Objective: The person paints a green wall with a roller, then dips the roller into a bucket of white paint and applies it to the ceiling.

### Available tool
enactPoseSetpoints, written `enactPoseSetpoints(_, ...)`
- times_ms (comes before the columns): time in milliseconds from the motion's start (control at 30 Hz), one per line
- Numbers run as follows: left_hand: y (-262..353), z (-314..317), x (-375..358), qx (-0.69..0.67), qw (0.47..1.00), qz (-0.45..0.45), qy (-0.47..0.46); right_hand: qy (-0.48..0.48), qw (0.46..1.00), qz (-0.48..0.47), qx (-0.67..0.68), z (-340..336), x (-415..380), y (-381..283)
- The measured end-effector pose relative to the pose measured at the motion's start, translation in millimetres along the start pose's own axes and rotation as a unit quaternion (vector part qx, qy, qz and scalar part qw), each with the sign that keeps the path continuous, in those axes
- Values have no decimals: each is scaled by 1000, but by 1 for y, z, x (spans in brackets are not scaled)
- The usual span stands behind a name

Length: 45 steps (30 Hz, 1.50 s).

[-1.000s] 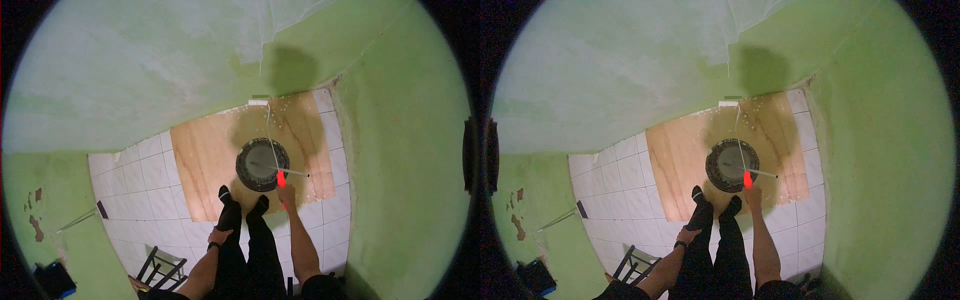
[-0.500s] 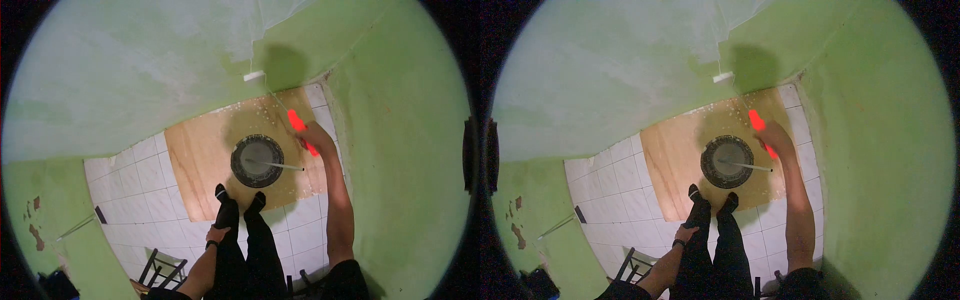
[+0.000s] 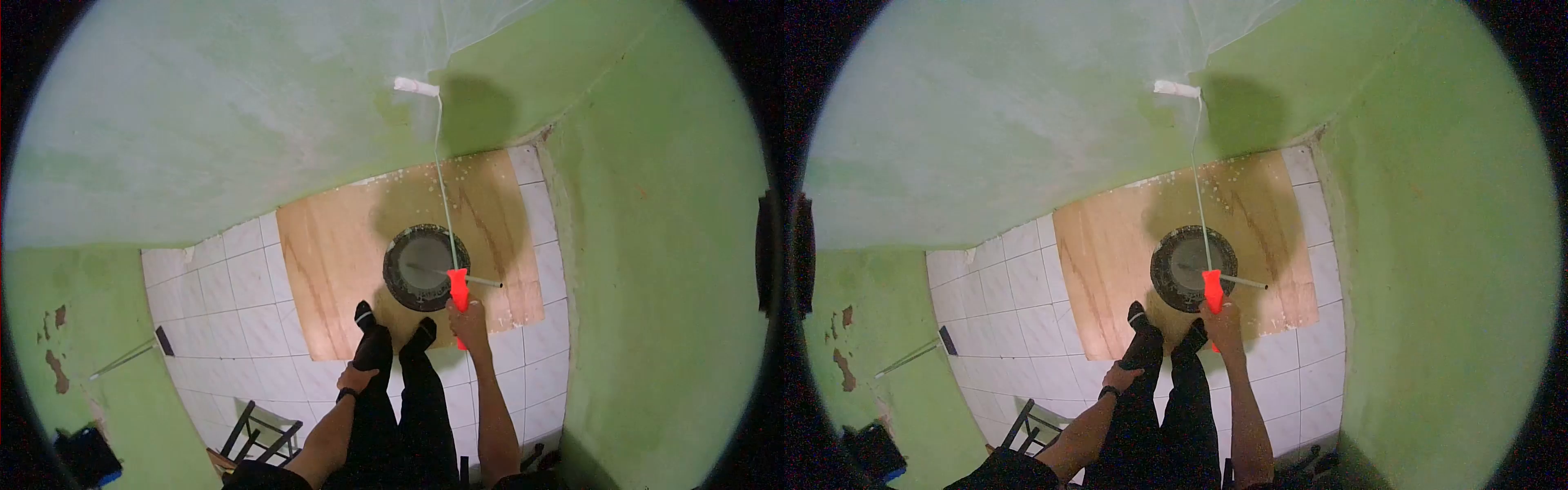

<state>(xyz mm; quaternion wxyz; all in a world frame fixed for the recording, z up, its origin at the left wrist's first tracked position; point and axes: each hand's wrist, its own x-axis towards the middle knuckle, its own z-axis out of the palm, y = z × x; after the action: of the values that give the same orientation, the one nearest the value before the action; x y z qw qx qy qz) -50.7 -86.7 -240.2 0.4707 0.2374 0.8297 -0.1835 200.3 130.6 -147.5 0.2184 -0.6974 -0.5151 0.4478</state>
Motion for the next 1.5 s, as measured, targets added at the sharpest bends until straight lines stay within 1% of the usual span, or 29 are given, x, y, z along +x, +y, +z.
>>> enactPoseSetpoints(33, -4, 3, 5, 0, 1000, -4, 1, -51, 992, 86, 74, 3, -2, -16)
enactPoseSetpoints(67, -8, 5, 9, -1, 1000, -9, 2, -102, 969, 171, 147, 7, -4, -30)
enactPoseSetpoints(200, -6, -8, -9, -31, 999, 5, 7, -120, 957, 165, 208, 22, -17, -41)
enactPoseSetpoints(233, -11, -7, -7, -40, 999, 13, 6, -65, 989, 92, 93, 20, -17, -34)
enactPoseSetpoints(267, -15, -7, -5, -52, 998, 21, 6, -8, 1000, 15, -24, 14, -15, -29)
enactPoseSetpoints(300, -19, -8, -5, -55, 998, 23, 7, -8, 1000, 10, -26, -3, -14, -34)
enactPoseSetpoints(367, -29, -10, -6, -113, 993, 34, -16, -46, 997, 59, 23, -49, -17, -60)
enactPoseSetpoints(400, -36, -10, -4, -115, 993, 38, -15, -52, 997, 54, -16, -72, -24, -89)
enactPoseSetpoints(433, -41, -11, -1, -157, 986, 58, -18, -56, 996, 48, -56, -97, -31, -124)
enactPoseSetpoints(467, -50, -8, 1, -199, 977, 76, -21, -101, 990, 74, -65, -118, -40, -157)
enactPoseSetpoints(500, -79, 14, 24, -199, 977, 76, -24, -100, 990, 75, -67, -128, -48, -175)
enactPoseSetpoints(533, -102, 36, 49, -261, 960, 101, -9, -118, 989, 41, -75, -136, -51, -192)
enactPoseSetpoints(567, -112, 40, 77, -322, 939, 124, 5, -137, 987, 7, -83, -143, -54, -208)
enactPoseSetpoints(633, -108, 6, 41, -318, 943, 101, 20, -137, 989, -5, -53, -141, -54, -229)
enactPoseSetpoints(700, -101, -28, -5, -436, 900, 11, -25, -143, 976, -89, -136, -130, -39, -231)
enactPoseSetpoints(767, -110, -44, -20, -446, 895, 15, -22, -196, 967, 45, -155, -119, -27, -272)
enactPoseSetpoints(833, -117, -58, -29, -498, 866, -1, -32, -119, 971, -100, -183, -71, 28, -211)
enactPoseSetpoints(900, -135, -67, -25, -502, 864, -11, -49, -178, 969, -31, -165, -44, 66, -221)
enactPoseSetpoints(933, -144, -68, -29, -515, 856, -15, -53, -182, 968, -31, -172, -31, 85, -212)
enactPoseSetpoints(1000, -160, -75, -32, -535, 843, -16, -53, -214, 975, -33, -48, -5, 116, -197)
enactPoseSetpoints(1033, -168, -80, -34, -539, 841, -17, -48, -219, 974, -38, -47, 0, 111, -207)
enactPoseSetpoints(1100, -185, -84, -42, -563, 825, -34, -31, -197, 977, 23, -82, -3, 85, -228)
enactPoseSetpoints(1167, -202, -82, -51, -592, 805, -46, -15, -189, 982, 2, -19, -30, 32, -249)
enactPoseSetpoints(1233, -210, -77, -61, -586, 805, -92, -10, -148, 988, -14, 30, -60, -18, -253)
enactPoseSetpoints(1267, -212, -75, -68, -590, 801, -101, -7, -155, 987, -16, 27, -71, -35, -266)
enactPoseSetpoints(1333, -206, -71, -83, -615, 781, -110, 4, -120, 990, 65, 21, -82, -51, -288)
enactPoseSetpoints(1367, -205, -63, -90, -634, 765, -116, 12, -130, 989, 66, 18, -76, -35, -279)
enactPoseSetpoints(1433, -194, -46, -99, -650, 750, -122, 20, -158, 986, -7, -54, -49, 20, -245)
enactPoseSetpoints(1500, -172, -32, -116, -640, 760, -105, 38, -218, 976, 20, -19, -16, 86, -216)
